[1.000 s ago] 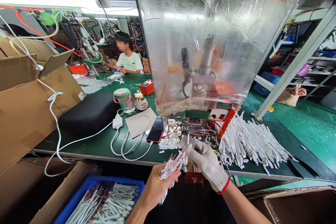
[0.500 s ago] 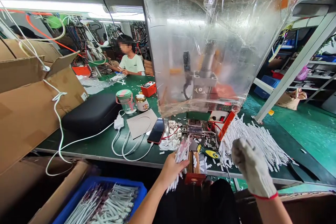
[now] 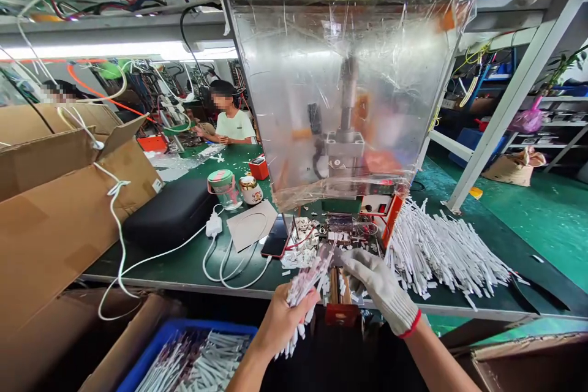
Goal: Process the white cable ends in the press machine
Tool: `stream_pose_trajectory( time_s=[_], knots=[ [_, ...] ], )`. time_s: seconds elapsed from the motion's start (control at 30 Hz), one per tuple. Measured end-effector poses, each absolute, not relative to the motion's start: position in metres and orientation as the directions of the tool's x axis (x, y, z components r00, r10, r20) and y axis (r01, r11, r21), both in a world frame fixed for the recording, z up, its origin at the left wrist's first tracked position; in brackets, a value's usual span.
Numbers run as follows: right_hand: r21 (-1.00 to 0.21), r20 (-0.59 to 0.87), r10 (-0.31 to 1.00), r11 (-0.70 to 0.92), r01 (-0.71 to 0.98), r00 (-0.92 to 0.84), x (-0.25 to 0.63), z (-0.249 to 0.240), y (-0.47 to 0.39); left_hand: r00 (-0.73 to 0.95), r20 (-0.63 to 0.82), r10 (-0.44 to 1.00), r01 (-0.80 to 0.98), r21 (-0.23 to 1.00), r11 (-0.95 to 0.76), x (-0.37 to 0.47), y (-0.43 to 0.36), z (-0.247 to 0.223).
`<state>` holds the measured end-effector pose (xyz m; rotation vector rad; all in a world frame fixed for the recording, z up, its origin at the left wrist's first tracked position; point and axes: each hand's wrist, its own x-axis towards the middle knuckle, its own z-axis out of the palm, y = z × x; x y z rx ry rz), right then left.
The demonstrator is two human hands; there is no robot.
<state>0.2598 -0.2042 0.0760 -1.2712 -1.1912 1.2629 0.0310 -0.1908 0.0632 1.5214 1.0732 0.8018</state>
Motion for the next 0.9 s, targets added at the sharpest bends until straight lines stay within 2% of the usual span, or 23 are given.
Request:
stream_pose_trajectory(
  time_s=[0.1, 0.2, 0.33, 0.43, 0.5, 0.53, 0.6, 0.67, 0.77, 0.83, 0.9],
  knots=[
    [-0.999, -0.012, 0.995, -0.015, -0.03, -0.096, 0.243, 0.083, -0.202, 0.399, -0.004, 0.917, 0.307, 0.943, -0.13, 0.027, -0.205, 0.071],
    [-0.997, -0.028, 0.998, -0.032, -0.074, -0.05, 0.232, 0.08, -0.207, 0.42, 0.028, 0.907, 0.334, 0.925, -0.182, 0.023, -0.218, 0.076],
    [-0.949, -0.082, 0.987, -0.035, -0.313, 0.138, 0.248, 0.087, -0.219, 0.434, -0.04, 0.9, 0.306, 0.946, -0.105, 0.009, -0.243, 0.07],
    [-0.888, -0.084, 0.929, 0.094, -0.449, 0.361, 0.279, 0.105, -0.229, 0.364, -0.137, 0.921, 0.264, 0.964, 0.039, -0.005, -0.266, 0.057],
    [-0.931, -0.062, 0.921, 0.085, -0.355, 0.384, 0.292, 0.114, -0.239, 0.325, -0.158, 0.933, 0.223, 0.971, 0.087, -0.013, -0.281, 0.049],
    [-0.965, -0.054, 0.94, 0.037, -0.258, 0.338, 0.293, 0.116, -0.246, 0.314, -0.153, 0.937, 0.207, 0.974, 0.09, -0.015, -0.288, 0.046],
    [-0.995, -0.099, 0.982, -0.095, -0.028, 0.163, 0.28, 0.114, -0.264, 0.311, -0.132, 0.941, 0.196, 0.978, 0.072, -0.017, -0.299, 0.044],
    [-0.977, -0.177, 0.984, -0.172, 0.13, -0.034, 0.254, 0.105, -0.28, 0.328, -0.106, 0.939, 0.217, 0.976, 0.034, -0.016, -0.308, 0.047],
    [-0.967, -0.225, 0.951, -0.193, 0.165, -0.21, 0.213, 0.086, -0.293, 0.358, -0.06, 0.932, 0.275, 0.961, -0.044, -0.013, -0.32, 0.052],
    [-0.971, -0.212, 0.955, -0.181, 0.157, -0.206, 0.198, 0.075, -0.299, 0.362, -0.041, 0.931, 0.277, 0.959, -0.066, -0.012, -0.328, 0.053],
    [-0.966, -0.21, 0.969, -0.185, 0.181, -0.129, 0.195, 0.067, -0.307, 0.368, -0.063, 0.928, 0.224, 0.974, -0.022, -0.012, -0.338, 0.053]
  ],
)
